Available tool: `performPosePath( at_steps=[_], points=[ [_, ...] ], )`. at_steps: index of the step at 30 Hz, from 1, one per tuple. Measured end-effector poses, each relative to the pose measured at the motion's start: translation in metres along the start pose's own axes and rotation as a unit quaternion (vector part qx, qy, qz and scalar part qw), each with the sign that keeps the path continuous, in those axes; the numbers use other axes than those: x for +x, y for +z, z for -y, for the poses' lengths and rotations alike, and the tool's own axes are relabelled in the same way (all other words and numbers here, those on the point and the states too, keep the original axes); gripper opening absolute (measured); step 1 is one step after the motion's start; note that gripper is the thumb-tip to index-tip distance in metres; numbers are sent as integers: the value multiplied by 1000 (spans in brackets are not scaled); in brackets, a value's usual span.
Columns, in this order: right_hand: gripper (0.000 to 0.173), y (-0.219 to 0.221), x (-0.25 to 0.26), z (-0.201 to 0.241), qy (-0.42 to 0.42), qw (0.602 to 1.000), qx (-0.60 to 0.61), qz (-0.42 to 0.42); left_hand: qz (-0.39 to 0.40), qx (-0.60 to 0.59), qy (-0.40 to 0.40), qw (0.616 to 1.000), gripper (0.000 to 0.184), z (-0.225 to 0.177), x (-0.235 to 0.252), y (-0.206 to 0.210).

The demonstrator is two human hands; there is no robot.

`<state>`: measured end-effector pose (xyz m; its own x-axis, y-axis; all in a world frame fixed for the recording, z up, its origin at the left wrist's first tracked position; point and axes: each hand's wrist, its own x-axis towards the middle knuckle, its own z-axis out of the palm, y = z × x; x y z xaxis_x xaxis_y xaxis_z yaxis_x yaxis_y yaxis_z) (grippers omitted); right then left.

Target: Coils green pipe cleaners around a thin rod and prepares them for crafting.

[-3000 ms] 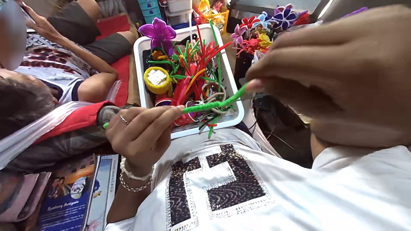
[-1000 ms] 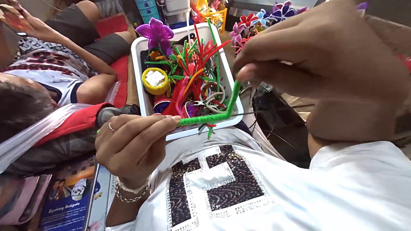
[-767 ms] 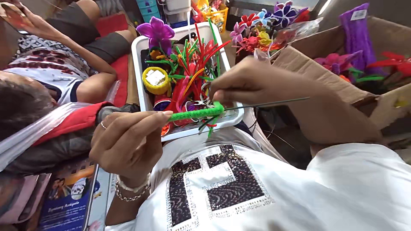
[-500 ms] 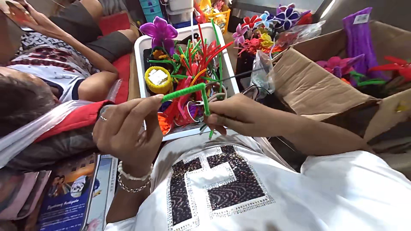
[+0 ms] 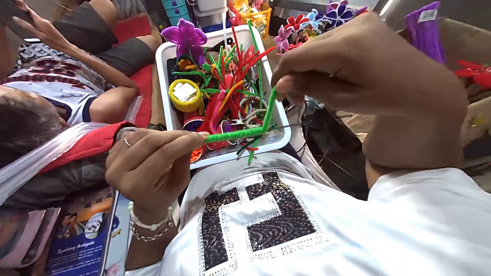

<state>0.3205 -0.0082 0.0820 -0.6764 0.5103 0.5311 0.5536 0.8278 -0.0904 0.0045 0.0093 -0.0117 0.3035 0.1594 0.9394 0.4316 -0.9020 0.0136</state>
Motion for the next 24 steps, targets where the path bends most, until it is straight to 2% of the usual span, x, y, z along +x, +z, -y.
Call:
performPosePath(
  at_steps=[4, 8, 10, 12, 18, 21, 24],
  points=[
    [27, 26, 4, -17, 16, 988, 143, 56, -25, -20, -18, 999, 8, -2, -4, 1],
    [25, 57, -2, -10, 32, 965, 239, 101, -48, 45, -33, 997, 9, -1, -3, 3],
    [26, 63, -9, 1, 29, 970, 210, 123, -57, 73, -32, 995, 10, 0, -2, 5],
    [26, 61, -14, 12, 15, 983, 151, 106, -57, 102, -29, 993, 11, 0, -2, 6],
    [27, 20, -23, 44, 10, 997, -54, 59, -44, 158, -9, 986, 12, -6, -2, 7],
    [25, -1, -22, 46, 6, 993, -111, 28, -30, 142, -1, 989, 11, -11, -1, 6],
    [28, -20, -16, 34, -11, 993, -120, 8, -19, 72, -7, 997, 10, -14, -2, 5]
  ],
)
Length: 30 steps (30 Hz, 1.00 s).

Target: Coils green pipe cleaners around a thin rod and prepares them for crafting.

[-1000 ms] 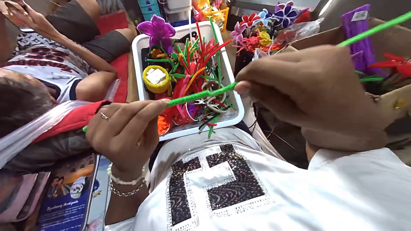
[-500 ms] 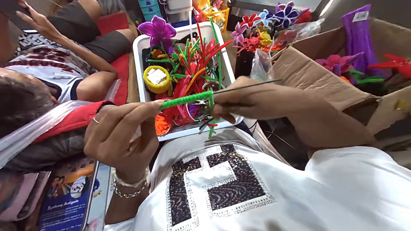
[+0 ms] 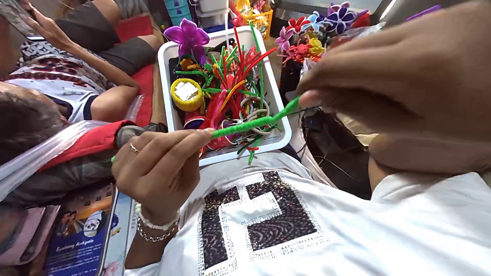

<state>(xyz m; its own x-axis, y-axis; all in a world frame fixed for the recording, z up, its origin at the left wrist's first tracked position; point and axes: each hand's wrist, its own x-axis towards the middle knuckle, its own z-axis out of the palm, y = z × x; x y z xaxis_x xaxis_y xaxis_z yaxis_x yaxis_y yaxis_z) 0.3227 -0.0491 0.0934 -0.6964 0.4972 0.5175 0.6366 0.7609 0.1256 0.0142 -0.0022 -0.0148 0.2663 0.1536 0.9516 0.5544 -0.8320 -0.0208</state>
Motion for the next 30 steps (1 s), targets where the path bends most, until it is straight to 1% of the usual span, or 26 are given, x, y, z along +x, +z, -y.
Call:
performPosePath(
  at_steps=[4, 8, 12, 15, 16, 18, 20, 22, 25, 27, 30],
  points=[
    [30, 5, 13, -29, -29, 995, 96, 0, 9, -84, -13, 996, 9, -1, 0, -3],
    [29, 36, 18, -43, -33, 971, 233, 33, -5, -119, -23, 993, 8, -3, -1, 0],
    [28, 60, 14, -40, -17, 946, 319, 58, -35, -79, -43, 995, 8, -1, -3, 0],
    [25, 81, 7, -22, -13, 930, 363, 60, -50, -46, -53, 996, 9, 2, -3, 1],
    [24, 87, 4, -14, -14, 930, 362, 55, -52, -33, -53, 997, 10, 3, -3, 2],
    [24, 91, -3, -1, -7, 951, 306, 47, -52, 2, -47, 998, 10, 3, -3, 3],
    [27, 83, -8, 5, -7, 972, 234, 24, -51, 38, -39, 997, 10, 4, -3, 2],
    [30, 68, -13, 10, 6, 986, 169, -1, -49, 71, -32, 996, 12, 4, -2, 1],
    [30, 42, -18, 19, 27, 997, 67, -36, -40, 94, -11, 995, 12, 4, -2, 1],
    [29, 33, -20, 22, 34, 997, 6, -69, -20, 91, 16, 996, 12, 2, -1, 0],
    [27, 23, -17, 15, 32, 995, -29, -86, 4, 22, 20, 1000, 11, 2, 0, -1]
  ],
)
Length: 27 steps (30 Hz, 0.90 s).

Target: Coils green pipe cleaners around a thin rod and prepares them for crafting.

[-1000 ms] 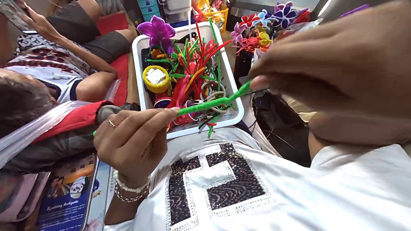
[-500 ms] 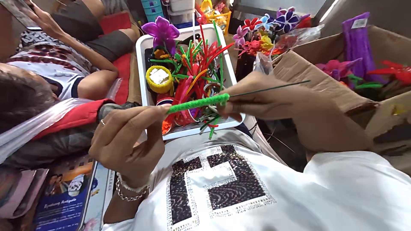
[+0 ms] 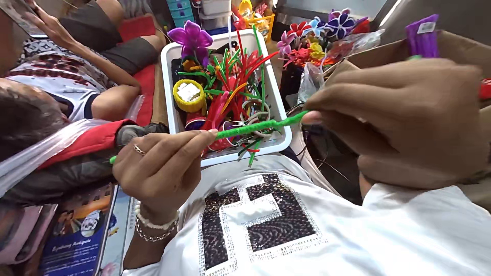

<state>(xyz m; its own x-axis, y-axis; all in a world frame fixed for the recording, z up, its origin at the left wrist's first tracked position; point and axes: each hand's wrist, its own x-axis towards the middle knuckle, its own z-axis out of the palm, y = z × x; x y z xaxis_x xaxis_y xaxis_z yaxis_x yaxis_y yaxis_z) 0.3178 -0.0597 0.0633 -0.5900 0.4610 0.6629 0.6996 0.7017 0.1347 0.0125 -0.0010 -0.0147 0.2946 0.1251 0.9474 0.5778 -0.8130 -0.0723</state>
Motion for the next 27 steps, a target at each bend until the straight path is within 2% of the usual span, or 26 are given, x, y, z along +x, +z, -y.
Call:
performPosePath(
  at_steps=[3, 7, 12, 17, 20, 24, 27],
  points=[
    [28, -6, 10, -21, -18, 999, 31, 33, 8, -78, -16, 997, 8, 5, 0, -3],
    [27, 14, 19, -46, -49, 985, 158, 49, 27, -135, -24, 990, 8, 3, 1, -6],
    [22, 40, 16, -56, -22, 934, 344, 89, 13, -150, -41, 988, 9, 3, -1, -5],
    [21, 78, 3, -39, 3, 898, 432, 78, -7, -110, -85, 990, 8, 1, 0, -1],
    [21, 77, -3, -23, 19, 927, 368, 67, -27, -42, -91, 995, 10, 4, -1, 5],
    [20, 57, -7, -7, 17, 983, 182, 36, -28, 59, -67, 996, 12, 7, -2, 8],
    [22, 41, -8, 1, 18, 998, 58, -5, -11, 84, -40, 996, 13, 6, -1, 9]
  ],
)
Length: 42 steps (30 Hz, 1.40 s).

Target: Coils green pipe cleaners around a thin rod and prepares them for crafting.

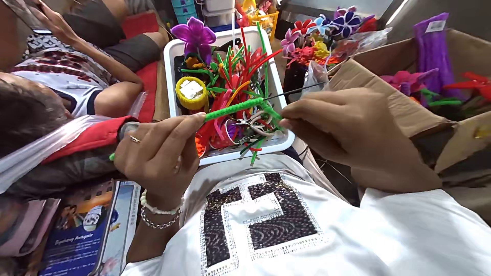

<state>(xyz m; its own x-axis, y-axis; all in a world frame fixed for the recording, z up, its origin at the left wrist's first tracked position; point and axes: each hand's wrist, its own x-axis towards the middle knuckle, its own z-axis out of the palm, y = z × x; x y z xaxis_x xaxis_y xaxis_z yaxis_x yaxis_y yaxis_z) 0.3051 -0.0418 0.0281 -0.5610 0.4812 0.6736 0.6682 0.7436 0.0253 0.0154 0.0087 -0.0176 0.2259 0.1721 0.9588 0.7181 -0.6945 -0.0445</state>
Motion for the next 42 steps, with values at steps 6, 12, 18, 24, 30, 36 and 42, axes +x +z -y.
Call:
performPosePath(
  at_steps=[6, 12, 18, 24, 30, 36, 42],
  points=[
    [23, -36, 17, -15, -12, 1000, -17, 0, 22, -130, 21, 991, 10, 1, 1, -2],
    [23, -31, 35, -60, -52, 965, 226, 122, 32, -228, -8, 973, 9, 3, -1, -3],
    [21, 7, 26, -63, -11, 905, 395, 159, 6, -221, -47, 974, 8, 0, -2, 0],
    [26, 27, 9, -30, 45, 920, 370, 122, -46, -81, -32, 995, 11, -2, -5, 7],
    [24, 3, 7, -3, 27, 994, 72, 73, -29, 15, 21, 999, 12, -1, -2, 7],
    [26, -30, 17, 0, 15, 997, -68, 30, 5, -41, 56, 998, 13, -1, 0, 3],
    [26, -40, 33, -35, -33, 996, 64, 55, 17, -199, 21, 980, 8, 7, 1, -1]
  ],
)
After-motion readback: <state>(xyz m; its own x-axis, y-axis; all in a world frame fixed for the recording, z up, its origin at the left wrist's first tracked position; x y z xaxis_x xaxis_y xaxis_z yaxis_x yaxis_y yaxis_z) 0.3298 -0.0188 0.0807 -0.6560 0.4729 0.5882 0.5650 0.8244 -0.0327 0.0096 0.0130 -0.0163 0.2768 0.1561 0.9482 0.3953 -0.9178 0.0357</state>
